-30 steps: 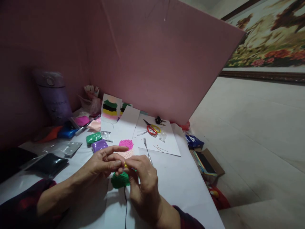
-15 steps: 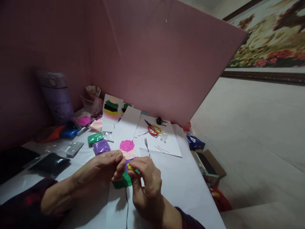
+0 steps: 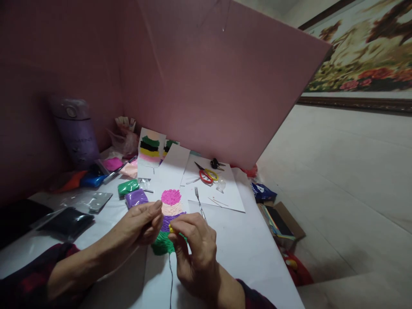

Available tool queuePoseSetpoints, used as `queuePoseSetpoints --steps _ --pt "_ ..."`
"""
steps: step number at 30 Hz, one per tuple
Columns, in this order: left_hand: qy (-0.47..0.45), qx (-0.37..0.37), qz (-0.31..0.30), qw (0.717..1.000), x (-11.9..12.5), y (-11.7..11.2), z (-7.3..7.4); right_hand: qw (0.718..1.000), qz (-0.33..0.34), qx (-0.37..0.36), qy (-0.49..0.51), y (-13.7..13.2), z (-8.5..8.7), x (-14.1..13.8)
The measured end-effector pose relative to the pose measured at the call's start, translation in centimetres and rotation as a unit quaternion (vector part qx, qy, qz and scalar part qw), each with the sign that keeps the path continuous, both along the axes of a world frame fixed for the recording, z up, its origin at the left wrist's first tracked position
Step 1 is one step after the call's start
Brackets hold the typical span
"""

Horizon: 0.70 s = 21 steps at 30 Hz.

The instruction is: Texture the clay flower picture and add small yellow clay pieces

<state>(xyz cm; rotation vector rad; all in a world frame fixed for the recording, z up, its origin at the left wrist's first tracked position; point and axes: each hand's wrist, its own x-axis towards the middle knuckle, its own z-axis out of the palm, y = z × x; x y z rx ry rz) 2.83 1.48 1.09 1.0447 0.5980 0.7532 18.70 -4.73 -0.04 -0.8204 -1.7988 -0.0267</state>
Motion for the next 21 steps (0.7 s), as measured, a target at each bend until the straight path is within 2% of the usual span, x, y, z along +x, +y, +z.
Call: queuePoseSetpoints --steps 5,9,11,14,16,17,18,19,21 --pt "0.035 0.132 0.065 0.988 -0.2 -0.4 0.1 1.0 -0.015 -0.005 0.004 -0.1 -0.2 -0.1" --pt "0.046 0.142 0.063 0.987 -0.2 -0.4 0.0 1.0 -0.013 -0.006 0.007 -0.2 -0.2 -0.2" --pt "0.052 0.138 0.074 0.986 -0.1 -0.6 0.5 1.0 -0.011 -0.003 0.008 -0.2 -0.2 -0.2" --pt "0.042 0.168 0.143 0.974 -0.3 -1.6 2.2 1.0 -0.011 0.0 0.011 -0.1 -0.2 -0.2" --pt "0.027 0.181 0.174 0.968 -1.2 -2.8 2.4 1.0 -0.014 -0.001 0.015 0.1 -0.3 -0.1" --pt "0.019 0.171 0.184 0.968 -2.2 -3.4 1.8 1.0 -0.016 -0.005 0.018 0.1 -0.4 -0.1" --pt "0.014 0.154 0.183 0.971 -3.4 -4.1 0.4 1.0 -0.019 -0.009 0.021 0.2 -0.4 -0.1" --pt "-0.006 0.142 0.166 0.976 -5.0 -4.8 -1.6 0.999 -0.02 -0.011 0.025 0.3 -0.5 -0.1" --pt "-0.035 0.09 0.118 0.988 -8.6 -6.1 -7.4 0.999 -0.02 -0.01 0.032 0.4 -0.5 -0.1"
